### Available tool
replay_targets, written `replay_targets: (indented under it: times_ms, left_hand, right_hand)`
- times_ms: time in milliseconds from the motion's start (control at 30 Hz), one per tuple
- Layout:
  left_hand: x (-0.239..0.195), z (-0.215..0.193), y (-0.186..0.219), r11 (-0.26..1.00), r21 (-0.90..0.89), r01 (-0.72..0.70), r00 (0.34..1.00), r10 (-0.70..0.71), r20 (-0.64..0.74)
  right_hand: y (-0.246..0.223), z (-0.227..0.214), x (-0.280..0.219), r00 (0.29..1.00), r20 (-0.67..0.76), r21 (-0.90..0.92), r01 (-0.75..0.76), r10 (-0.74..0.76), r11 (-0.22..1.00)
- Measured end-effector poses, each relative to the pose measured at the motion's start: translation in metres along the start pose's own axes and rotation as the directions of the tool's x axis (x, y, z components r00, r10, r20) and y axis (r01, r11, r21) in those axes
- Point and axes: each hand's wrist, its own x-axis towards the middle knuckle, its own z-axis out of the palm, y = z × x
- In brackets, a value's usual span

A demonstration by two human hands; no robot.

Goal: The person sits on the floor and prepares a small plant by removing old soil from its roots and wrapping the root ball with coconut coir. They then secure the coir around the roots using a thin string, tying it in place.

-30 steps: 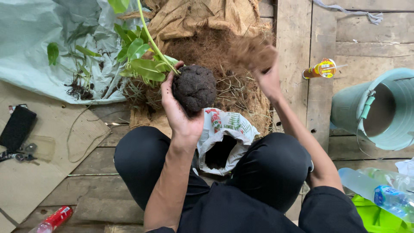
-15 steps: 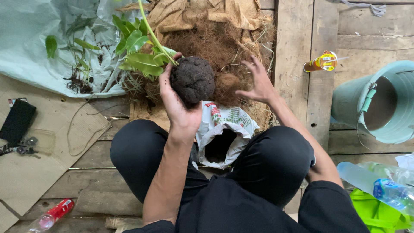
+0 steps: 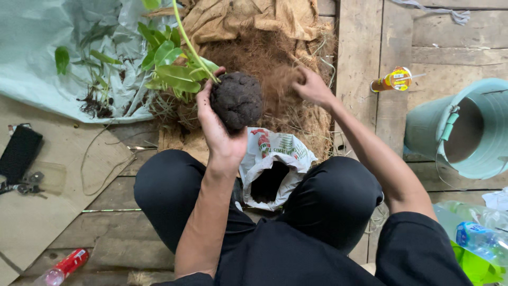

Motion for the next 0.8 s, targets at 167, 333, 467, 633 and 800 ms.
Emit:
replay_targets:
  times_ms: [167,333,467,633,800]
  left_hand:
    - [0.001,0.001,-0.002,0.996,0.070,0.051,0.996,-0.055,0.065]
    - [-0.001,0.003,-0.021,0.970,0.150,0.193,0.972,-0.210,0.107]
    - [0.002,0.004,-0.035,0.968,0.183,0.173,0.978,-0.191,0.088]
    - [0.002,0.004,-0.038,0.973,0.196,0.121,0.992,-0.127,0.016]
    - [-0.005,0.004,-0.034,0.976,0.183,0.115,0.991,-0.126,0.052]
  right_hand:
    - [-0.044,-0.026,-0.022,0.986,-0.163,0.342,0.081,-0.026,0.936]
    - [-0.076,-0.036,-0.032,0.929,-0.286,-0.110,0.214,-0.237,0.971]
    - [-0.103,-0.040,-0.047,0.972,-0.223,0.300,0.140,-0.074,0.944]
    - [-0.134,-0.048,-0.071,0.997,0.040,0.840,0.006,-0.072,0.542]
    - [-0.143,-0.053,-0.091,0.970,0.096,0.919,0.000,-0.224,0.394]
